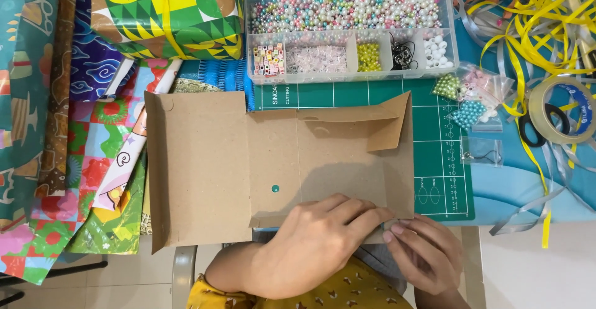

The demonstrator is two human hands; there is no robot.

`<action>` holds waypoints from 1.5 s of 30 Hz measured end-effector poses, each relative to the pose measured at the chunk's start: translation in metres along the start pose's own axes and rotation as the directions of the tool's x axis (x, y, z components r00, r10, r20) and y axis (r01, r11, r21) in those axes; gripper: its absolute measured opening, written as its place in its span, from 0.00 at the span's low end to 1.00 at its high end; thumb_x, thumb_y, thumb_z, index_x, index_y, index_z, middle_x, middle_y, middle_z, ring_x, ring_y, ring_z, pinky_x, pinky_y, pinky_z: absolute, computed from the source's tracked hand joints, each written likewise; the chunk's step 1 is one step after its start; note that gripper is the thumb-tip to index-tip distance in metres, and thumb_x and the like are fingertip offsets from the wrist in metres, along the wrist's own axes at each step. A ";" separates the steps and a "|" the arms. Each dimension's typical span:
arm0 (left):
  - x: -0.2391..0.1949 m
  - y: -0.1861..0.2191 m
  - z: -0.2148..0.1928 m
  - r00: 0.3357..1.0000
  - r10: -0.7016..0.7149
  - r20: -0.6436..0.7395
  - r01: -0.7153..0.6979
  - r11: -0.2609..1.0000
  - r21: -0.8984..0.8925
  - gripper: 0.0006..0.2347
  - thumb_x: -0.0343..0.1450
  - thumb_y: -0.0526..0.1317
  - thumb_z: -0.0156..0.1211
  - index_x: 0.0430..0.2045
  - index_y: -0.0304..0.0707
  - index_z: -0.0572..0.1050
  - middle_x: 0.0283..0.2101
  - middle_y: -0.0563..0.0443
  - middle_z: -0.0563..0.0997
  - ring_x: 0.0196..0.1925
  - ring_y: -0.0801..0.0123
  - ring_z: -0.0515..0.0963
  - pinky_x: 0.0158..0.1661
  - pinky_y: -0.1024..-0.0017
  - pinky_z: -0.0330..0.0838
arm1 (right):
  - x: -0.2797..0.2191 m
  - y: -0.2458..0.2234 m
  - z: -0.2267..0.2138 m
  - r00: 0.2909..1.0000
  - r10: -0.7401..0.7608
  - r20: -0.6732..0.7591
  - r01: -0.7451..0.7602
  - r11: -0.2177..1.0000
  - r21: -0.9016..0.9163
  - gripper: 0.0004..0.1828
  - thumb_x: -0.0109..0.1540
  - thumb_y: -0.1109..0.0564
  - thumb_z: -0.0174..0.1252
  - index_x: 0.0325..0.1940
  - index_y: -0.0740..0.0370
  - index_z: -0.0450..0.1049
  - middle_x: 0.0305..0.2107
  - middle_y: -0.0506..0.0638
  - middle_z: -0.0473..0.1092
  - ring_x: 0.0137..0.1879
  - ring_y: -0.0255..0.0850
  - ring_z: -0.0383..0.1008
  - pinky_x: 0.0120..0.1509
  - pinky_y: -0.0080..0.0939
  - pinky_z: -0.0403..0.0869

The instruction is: The person folds a flat cardboard sheet into a box shape, tucks flaps into slots, and uses scissors to trim excess material from the corners. The box is assembled on a cutting mat surrounded by craft supplies.

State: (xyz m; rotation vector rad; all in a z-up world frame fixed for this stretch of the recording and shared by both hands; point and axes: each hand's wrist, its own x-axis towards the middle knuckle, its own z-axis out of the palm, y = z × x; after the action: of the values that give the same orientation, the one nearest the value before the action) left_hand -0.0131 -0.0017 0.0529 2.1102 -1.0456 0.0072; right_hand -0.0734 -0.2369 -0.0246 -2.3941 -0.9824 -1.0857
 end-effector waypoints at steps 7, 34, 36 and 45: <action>0.001 0.000 0.000 1.000 0.019 -0.023 -0.019 1.000 0.017 0.11 0.75 0.31 0.56 0.51 0.38 0.76 0.44 0.49 0.83 0.41 0.58 0.81 0.37 0.64 0.76 | 0.002 -0.003 0.000 1.000 0.019 -0.001 -0.019 1.000 0.001 0.08 0.59 0.69 0.69 0.39 0.63 0.78 0.38 0.59 0.75 0.43 0.51 0.77 0.47 0.54 0.84; -0.003 -0.004 0.007 0.995 0.096 0.014 -0.097 0.991 0.090 0.17 0.76 0.39 0.62 0.61 0.42 0.72 0.49 0.50 0.84 0.43 0.58 0.82 0.41 0.62 0.74 | -0.055 0.018 -0.006 0.990 0.126 -0.061 -0.129 0.990 -0.050 0.08 0.62 0.54 0.68 0.43 0.51 0.77 0.42 0.50 0.73 0.42 0.48 0.76 0.47 0.51 0.79; -0.004 -0.007 0.006 0.993 0.106 0.051 -0.109 0.993 0.048 0.19 0.75 0.33 0.58 0.63 0.41 0.70 0.50 0.48 0.83 0.44 0.57 0.82 0.43 0.61 0.73 | -0.055 0.013 -0.010 0.986 0.156 -0.049 -0.160 0.985 -0.072 0.08 0.62 0.54 0.69 0.44 0.51 0.78 0.43 0.51 0.72 0.45 0.49 0.75 0.48 0.52 0.79; -0.003 -0.007 0.005 0.993 0.098 0.065 -0.101 0.994 0.030 0.22 0.74 0.29 0.51 0.66 0.38 0.66 0.51 0.46 0.83 0.42 0.54 0.81 0.44 0.60 0.71 | -0.030 -0.002 0.001 0.964 0.247 -0.098 -0.263 0.937 -0.230 0.06 0.67 0.55 0.64 0.45 0.54 0.74 0.45 0.52 0.70 0.53 0.53 0.71 0.54 0.50 0.74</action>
State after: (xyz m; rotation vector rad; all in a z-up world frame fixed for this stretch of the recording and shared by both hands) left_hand -0.0120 -0.0003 0.0439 2.0976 -1.1954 0.0057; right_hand -0.0882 -0.2488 -0.0483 -2.5655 -0.5210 -1.2365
